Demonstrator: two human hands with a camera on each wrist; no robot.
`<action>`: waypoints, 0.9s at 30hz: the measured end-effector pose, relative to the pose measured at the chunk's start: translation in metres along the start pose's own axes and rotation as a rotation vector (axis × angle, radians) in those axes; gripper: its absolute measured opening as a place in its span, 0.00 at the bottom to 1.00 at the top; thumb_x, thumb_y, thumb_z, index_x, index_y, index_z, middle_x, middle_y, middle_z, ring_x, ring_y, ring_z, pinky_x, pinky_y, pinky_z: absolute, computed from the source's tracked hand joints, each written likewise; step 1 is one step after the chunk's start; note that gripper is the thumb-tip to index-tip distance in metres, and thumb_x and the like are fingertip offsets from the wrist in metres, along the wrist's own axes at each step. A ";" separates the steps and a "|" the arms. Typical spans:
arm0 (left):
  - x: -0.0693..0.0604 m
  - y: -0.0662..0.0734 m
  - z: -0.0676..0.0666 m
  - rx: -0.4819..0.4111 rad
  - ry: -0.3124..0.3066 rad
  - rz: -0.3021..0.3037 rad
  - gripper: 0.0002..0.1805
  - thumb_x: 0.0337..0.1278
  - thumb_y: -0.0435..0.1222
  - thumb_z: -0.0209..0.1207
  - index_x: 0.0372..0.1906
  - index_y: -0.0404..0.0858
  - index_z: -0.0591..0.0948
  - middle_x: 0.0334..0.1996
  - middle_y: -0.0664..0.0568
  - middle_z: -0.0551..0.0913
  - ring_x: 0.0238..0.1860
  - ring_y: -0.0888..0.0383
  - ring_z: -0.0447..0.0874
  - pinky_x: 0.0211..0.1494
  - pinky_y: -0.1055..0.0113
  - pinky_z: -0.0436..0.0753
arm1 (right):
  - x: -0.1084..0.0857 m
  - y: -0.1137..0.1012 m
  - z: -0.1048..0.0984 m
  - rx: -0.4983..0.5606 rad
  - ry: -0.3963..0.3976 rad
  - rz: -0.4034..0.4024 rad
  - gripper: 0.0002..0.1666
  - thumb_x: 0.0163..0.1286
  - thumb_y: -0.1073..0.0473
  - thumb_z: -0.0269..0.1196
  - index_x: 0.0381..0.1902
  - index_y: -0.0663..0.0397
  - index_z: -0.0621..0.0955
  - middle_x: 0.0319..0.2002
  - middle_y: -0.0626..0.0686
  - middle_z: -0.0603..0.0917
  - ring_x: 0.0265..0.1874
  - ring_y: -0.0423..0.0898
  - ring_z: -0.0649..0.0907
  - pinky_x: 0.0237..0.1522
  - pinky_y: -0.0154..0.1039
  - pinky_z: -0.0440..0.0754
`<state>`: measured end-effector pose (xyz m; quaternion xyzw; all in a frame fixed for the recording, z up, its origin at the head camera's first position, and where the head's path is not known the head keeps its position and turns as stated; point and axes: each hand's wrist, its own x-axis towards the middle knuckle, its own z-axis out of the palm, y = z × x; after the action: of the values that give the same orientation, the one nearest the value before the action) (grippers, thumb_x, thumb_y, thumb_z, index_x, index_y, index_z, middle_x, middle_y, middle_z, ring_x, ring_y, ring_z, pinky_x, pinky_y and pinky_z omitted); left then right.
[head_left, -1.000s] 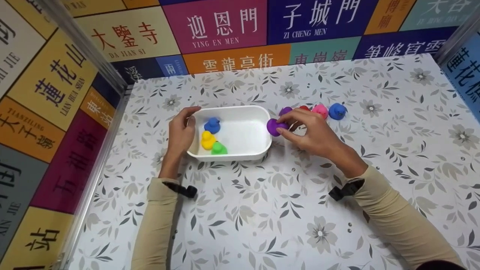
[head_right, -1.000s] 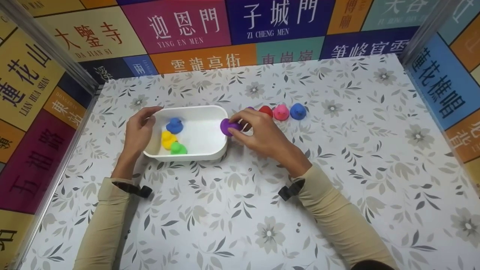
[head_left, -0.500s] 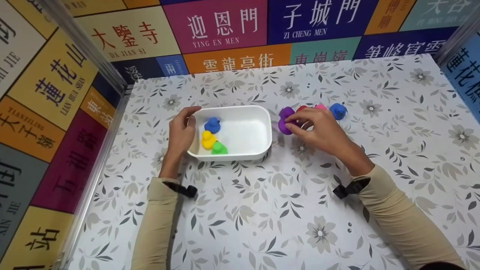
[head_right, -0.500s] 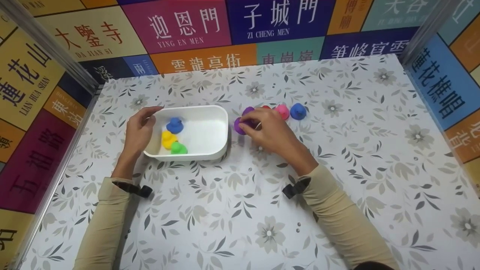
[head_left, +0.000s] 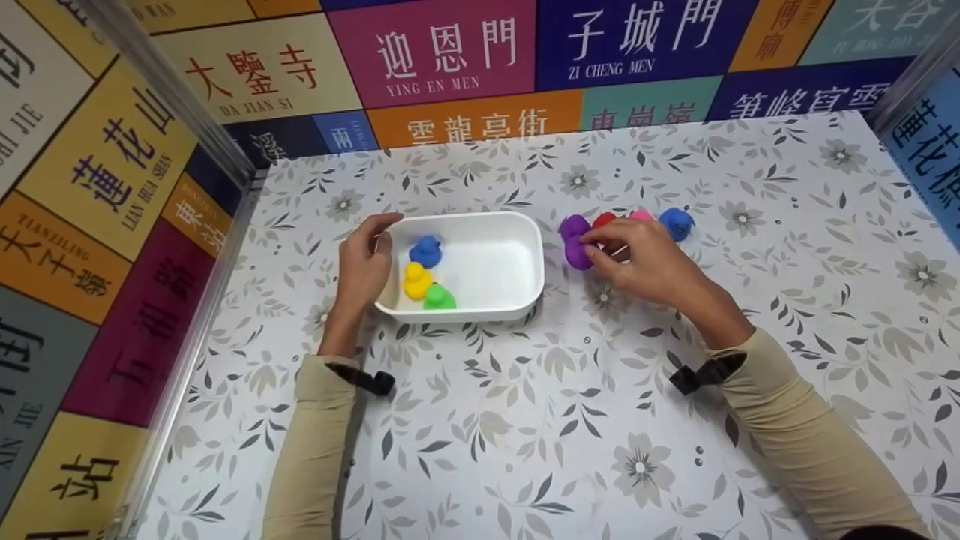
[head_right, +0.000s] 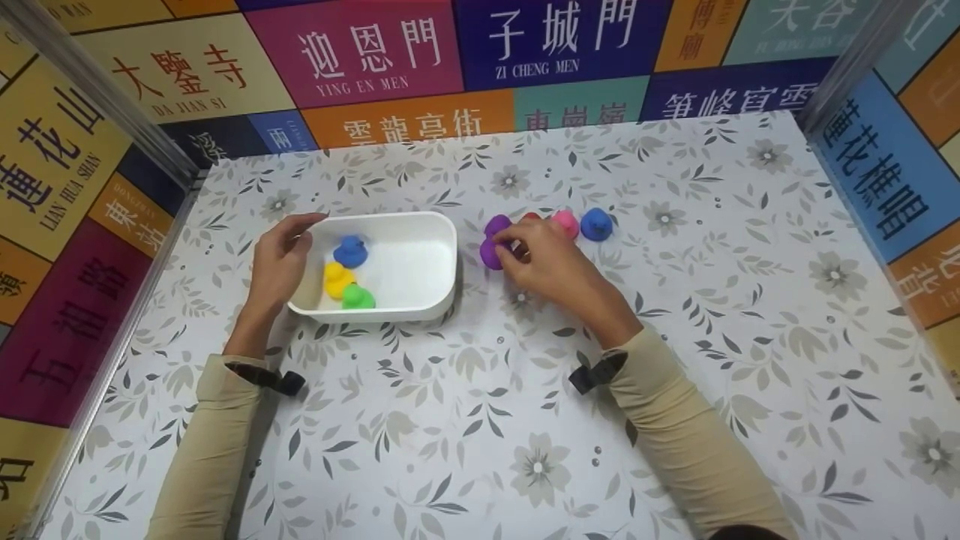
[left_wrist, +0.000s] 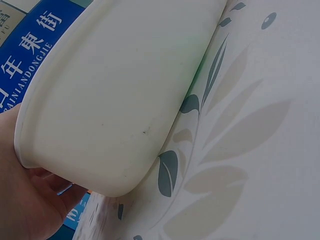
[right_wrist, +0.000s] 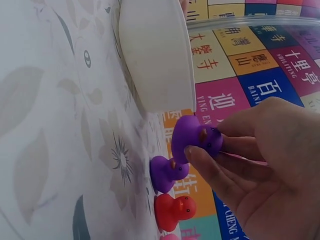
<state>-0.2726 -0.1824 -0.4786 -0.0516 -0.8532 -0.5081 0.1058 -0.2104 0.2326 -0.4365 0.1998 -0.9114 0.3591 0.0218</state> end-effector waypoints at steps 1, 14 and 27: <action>0.000 0.000 0.000 0.002 0.001 0.002 0.20 0.78 0.27 0.50 0.64 0.41 0.86 0.62 0.46 0.89 0.65 0.54 0.85 0.73 0.57 0.80 | 0.000 0.000 0.000 -0.003 -0.010 0.001 0.17 0.78 0.60 0.66 0.60 0.60 0.88 0.50 0.59 0.92 0.46 0.55 0.91 0.50 0.52 0.92; 0.000 0.000 -0.001 0.011 0.008 0.008 0.20 0.78 0.28 0.50 0.63 0.40 0.86 0.60 0.46 0.90 0.62 0.53 0.86 0.70 0.57 0.81 | 0.001 0.004 0.001 -0.013 -0.116 0.055 0.17 0.75 0.59 0.70 0.58 0.60 0.89 0.51 0.60 0.91 0.46 0.56 0.92 0.49 0.53 0.91; 0.000 -0.001 -0.001 0.017 0.006 0.007 0.20 0.78 0.28 0.51 0.63 0.40 0.86 0.60 0.46 0.90 0.64 0.54 0.85 0.72 0.57 0.80 | 0.005 0.015 0.011 -0.014 -0.117 0.079 0.20 0.74 0.60 0.72 0.61 0.58 0.88 0.53 0.59 0.90 0.48 0.55 0.92 0.50 0.52 0.92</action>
<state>-0.2728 -0.1838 -0.4786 -0.0523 -0.8569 -0.5008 0.1107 -0.2192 0.2336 -0.4529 0.1841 -0.9207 0.3413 -0.0441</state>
